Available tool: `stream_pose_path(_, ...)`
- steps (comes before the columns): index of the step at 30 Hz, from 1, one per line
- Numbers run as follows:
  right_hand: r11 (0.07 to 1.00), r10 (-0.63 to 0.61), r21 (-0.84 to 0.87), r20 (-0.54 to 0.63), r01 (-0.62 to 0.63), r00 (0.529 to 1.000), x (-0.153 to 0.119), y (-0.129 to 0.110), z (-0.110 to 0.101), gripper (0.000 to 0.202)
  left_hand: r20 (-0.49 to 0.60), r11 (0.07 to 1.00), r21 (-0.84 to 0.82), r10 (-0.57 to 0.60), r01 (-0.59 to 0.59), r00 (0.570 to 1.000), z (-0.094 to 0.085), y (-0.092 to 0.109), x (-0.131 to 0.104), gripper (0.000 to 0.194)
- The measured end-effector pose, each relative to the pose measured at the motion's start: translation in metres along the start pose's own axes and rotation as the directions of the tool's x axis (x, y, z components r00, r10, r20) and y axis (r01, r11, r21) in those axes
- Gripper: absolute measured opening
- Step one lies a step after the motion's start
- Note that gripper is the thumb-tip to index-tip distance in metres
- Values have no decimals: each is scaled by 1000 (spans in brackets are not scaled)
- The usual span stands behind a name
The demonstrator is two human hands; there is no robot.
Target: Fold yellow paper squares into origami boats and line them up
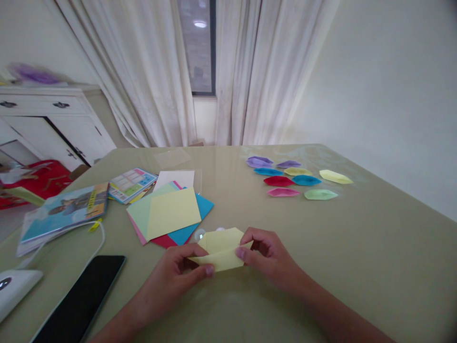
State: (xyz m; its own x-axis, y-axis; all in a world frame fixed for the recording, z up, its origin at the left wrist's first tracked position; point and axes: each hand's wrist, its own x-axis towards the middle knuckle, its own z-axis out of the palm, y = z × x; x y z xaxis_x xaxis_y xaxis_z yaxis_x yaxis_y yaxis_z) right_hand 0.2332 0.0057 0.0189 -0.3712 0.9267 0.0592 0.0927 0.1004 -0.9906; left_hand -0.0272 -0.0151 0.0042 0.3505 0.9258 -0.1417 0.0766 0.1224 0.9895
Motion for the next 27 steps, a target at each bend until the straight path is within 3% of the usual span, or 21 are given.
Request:
stream_pose_path(5,957,-123,-269,-45,106,991,-1,-3,3,22,-85,989,148,-13,25,996,-4,2,3,19)
stream_pose_path(10,919,-151,-379,-87,107,985,-1,-1,4,22,-156,983,186,35,-6,987,-4,2,7,17)
stream_pose_path(18,868,-328,-422,-85,264,941,-2,2,7,14,-173,979,198,81,-45,982,-1,-8,5,18)
stream_pose_path(27,883,-302,-398,-70,251,951,1,7,4,11,-210,945,302,198,-129,957,-2,-4,3,13)
